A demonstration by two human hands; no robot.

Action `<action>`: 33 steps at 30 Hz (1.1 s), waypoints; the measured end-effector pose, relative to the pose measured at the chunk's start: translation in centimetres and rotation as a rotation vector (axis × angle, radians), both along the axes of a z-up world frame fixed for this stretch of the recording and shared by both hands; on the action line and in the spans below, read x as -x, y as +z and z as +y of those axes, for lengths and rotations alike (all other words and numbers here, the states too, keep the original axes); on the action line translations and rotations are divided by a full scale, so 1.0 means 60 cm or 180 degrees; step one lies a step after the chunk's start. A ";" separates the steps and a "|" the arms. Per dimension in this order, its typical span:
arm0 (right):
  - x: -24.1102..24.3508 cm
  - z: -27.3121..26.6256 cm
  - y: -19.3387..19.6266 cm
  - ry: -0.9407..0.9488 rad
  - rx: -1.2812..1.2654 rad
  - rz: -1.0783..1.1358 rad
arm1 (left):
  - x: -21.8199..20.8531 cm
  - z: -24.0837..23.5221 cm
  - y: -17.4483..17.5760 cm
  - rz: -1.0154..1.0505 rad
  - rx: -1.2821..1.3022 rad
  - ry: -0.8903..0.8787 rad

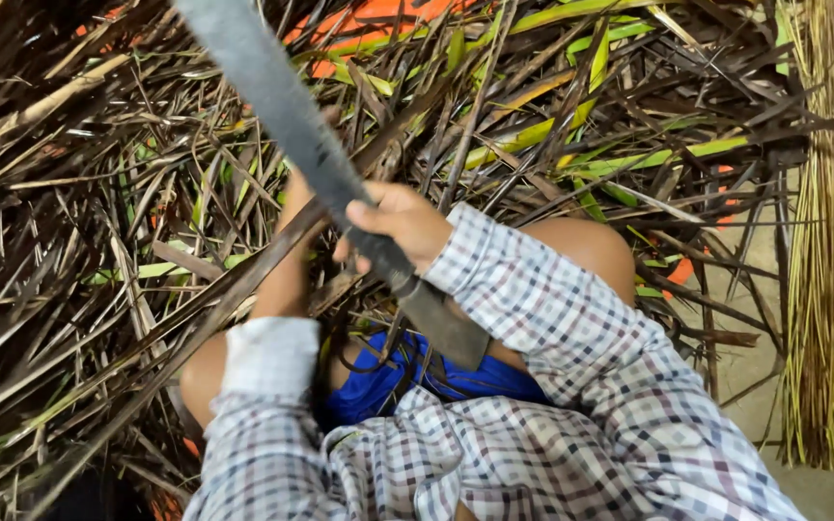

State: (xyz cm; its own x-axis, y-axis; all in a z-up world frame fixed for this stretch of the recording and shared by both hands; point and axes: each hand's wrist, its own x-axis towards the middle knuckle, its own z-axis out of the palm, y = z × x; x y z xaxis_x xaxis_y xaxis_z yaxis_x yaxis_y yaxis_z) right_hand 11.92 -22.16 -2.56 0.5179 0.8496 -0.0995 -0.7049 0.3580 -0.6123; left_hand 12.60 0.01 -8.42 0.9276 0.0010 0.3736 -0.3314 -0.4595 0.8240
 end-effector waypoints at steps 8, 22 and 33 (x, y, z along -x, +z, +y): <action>0.013 -0.033 0.053 0.0109 -0.0409 -0.0516 | -0.082 -0.220 -0.039 -0.0637 0.0689 -0.0497; -0.093 -0.108 0.096 -0.0494 -0.1086 -0.0484 | 0.029 -0.020 0.213 -0.0516 0.4361 0.0219; 0.021 0.005 -0.014 -0.0742 0.0104 -0.0103 | 0.094 -0.195 0.169 0.1491 0.3275 0.1536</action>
